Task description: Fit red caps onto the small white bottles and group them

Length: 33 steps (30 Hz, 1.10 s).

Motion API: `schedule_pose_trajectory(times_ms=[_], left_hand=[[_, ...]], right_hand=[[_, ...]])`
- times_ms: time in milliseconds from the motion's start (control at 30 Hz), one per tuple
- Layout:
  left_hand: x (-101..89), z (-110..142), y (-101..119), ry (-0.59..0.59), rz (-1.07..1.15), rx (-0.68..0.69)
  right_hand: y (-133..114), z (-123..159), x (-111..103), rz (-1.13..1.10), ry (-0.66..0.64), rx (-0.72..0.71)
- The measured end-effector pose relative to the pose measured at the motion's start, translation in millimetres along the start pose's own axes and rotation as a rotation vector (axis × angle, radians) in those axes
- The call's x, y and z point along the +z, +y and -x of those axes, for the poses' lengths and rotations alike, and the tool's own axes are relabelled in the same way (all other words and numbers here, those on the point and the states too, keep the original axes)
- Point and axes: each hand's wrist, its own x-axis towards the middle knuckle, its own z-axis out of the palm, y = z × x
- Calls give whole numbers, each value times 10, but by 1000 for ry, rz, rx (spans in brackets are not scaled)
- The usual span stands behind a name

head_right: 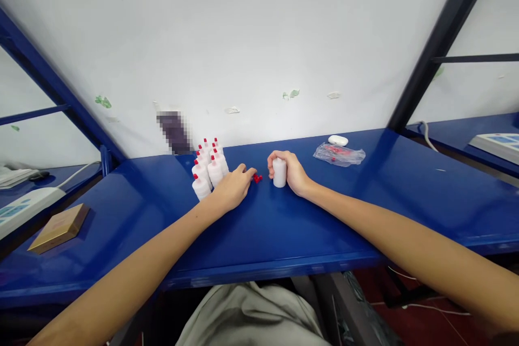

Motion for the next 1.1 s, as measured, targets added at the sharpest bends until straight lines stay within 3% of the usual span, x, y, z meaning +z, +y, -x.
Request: schedule_pose_trajectory(times_ms=[167, 333, 400, 567, 767, 900, 1100], left_hand=[[1, 26, 8, 86, 92, -31], [-73, 126, 83, 491, 464, 34], [-100, 178, 131, 556, 569, 116], [-93, 255, 178, 486, 558, 343], [-79, 264, 170, 412, 521, 359], [-93, 279, 206, 420, 516, 369], [-150, 289, 173, 468, 464, 367]], right_hand=[[-76, 39, 77, -18, -67, 76], [-110, 150, 85, 288, -192, -81], [-133, 214, 103, 411, -273, -160], [-186, 287, 141, 576, -418, -270], [-215, 296, 116, 618, -462, -226], [-226, 337, 121, 532, -468, -176], [-212, 347, 219, 332, -458, -209]])
